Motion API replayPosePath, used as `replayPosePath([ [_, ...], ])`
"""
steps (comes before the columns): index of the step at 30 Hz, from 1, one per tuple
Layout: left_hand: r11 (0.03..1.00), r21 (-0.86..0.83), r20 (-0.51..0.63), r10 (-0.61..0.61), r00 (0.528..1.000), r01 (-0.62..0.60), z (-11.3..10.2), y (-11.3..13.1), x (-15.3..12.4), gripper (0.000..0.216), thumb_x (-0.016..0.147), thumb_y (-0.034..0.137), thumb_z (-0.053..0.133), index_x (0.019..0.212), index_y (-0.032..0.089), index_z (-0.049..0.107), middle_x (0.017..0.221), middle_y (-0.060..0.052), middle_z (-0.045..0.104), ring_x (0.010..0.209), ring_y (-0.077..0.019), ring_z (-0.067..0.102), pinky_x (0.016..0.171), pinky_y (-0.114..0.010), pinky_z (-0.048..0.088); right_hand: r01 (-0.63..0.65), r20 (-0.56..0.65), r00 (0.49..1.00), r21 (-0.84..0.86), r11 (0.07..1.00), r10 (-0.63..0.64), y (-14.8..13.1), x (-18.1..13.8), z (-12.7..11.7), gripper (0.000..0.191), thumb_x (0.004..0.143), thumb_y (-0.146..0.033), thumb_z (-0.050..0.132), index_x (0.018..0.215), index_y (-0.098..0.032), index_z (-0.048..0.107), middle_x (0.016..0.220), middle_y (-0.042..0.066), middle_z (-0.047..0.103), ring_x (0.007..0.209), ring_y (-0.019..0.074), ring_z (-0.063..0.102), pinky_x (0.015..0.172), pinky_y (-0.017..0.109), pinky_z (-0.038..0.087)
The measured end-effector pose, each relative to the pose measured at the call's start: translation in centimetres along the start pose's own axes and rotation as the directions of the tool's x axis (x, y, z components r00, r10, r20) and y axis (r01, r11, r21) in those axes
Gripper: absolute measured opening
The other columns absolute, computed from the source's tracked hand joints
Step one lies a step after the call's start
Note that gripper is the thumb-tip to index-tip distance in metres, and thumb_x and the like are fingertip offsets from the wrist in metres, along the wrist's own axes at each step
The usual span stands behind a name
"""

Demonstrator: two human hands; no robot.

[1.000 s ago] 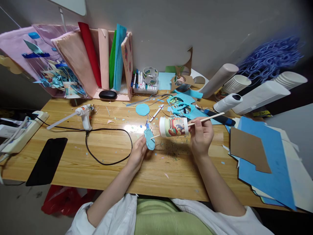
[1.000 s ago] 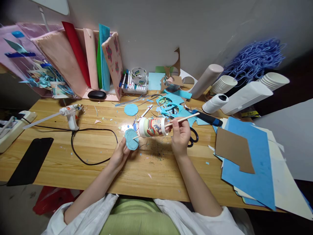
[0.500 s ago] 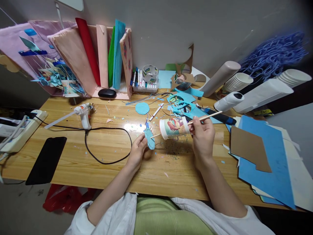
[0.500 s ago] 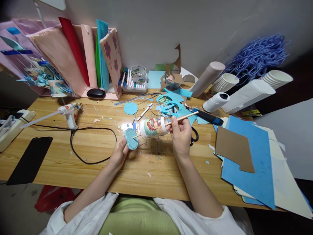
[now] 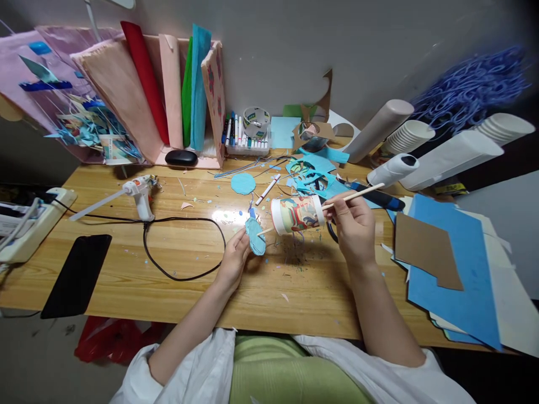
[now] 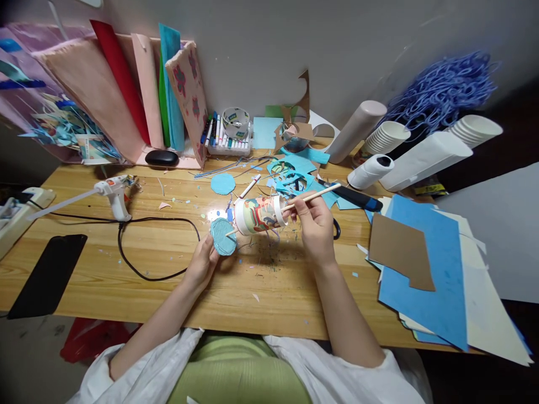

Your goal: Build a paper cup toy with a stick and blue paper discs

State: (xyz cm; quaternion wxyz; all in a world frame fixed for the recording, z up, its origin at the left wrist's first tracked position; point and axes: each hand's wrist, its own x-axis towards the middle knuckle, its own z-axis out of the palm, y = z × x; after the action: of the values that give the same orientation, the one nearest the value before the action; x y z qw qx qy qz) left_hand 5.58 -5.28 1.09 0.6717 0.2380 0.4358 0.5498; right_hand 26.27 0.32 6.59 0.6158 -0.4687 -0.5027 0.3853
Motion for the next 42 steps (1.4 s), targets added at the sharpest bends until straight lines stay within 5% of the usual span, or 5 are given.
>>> replayPosePath([
  [11,0.994,0.066,0.034,0.08,0.996,-0.082,0.1,-0.1,0.1,0.05,0.068,0.05,0.067,0.105,0.016,0.065,0.107,-0.009,0.066,0.104,-0.0245,0.058,0.09,-0.031,0.043,-0.122,-0.059,0.991,0.033,0.992,0.123,0.8,0.1,0.4,0.028,0.076,-0.042,0.065,0.066,-0.021,0.05,0.056,-0.004,0.054,0.047,0.0093,0.046,0.045,0.022,0.037],
  [25,0.999,0.033,0.043,-0.004,0.999,0.003,0.1,-0.1,-0.1,0.047,0.068,0.05,0.067,0.099,0.014,0.067,0.1,-0.008,0.068,0.097,-0.0215,0.06,0.08,-0.026,0.045,-0.008,0.213,0.977,0.049,0.999,-0.002,-0.5,0.8,-0.7,0.028,0.077,-0.046,0.062,0.071,-0.022,0.051,0.065,-0.002,0.056,0.058,0.0117,0.049,0.053,0.026,0.039],
  [42,0.934,0.183,0.082,0.296,0.952,-0.306,0.0,0.2,-0.5,0.058,0.057,0.045,0.077,0.108,0.019,0.064,0.112,-0.009,0.059,0.104,-0.0235,0.055,0.091,-0.03,0.043,-0.255,0.013,0.967,0.1,0.962,0.255,-0.5,-0.5,-0.9,0.034,0.066,-0.045,0.072,0.06,-0.021,0.048,0.052,-0.005,0.053,0.043,0.0081,0.045,0.037,0.02,0.035],
])
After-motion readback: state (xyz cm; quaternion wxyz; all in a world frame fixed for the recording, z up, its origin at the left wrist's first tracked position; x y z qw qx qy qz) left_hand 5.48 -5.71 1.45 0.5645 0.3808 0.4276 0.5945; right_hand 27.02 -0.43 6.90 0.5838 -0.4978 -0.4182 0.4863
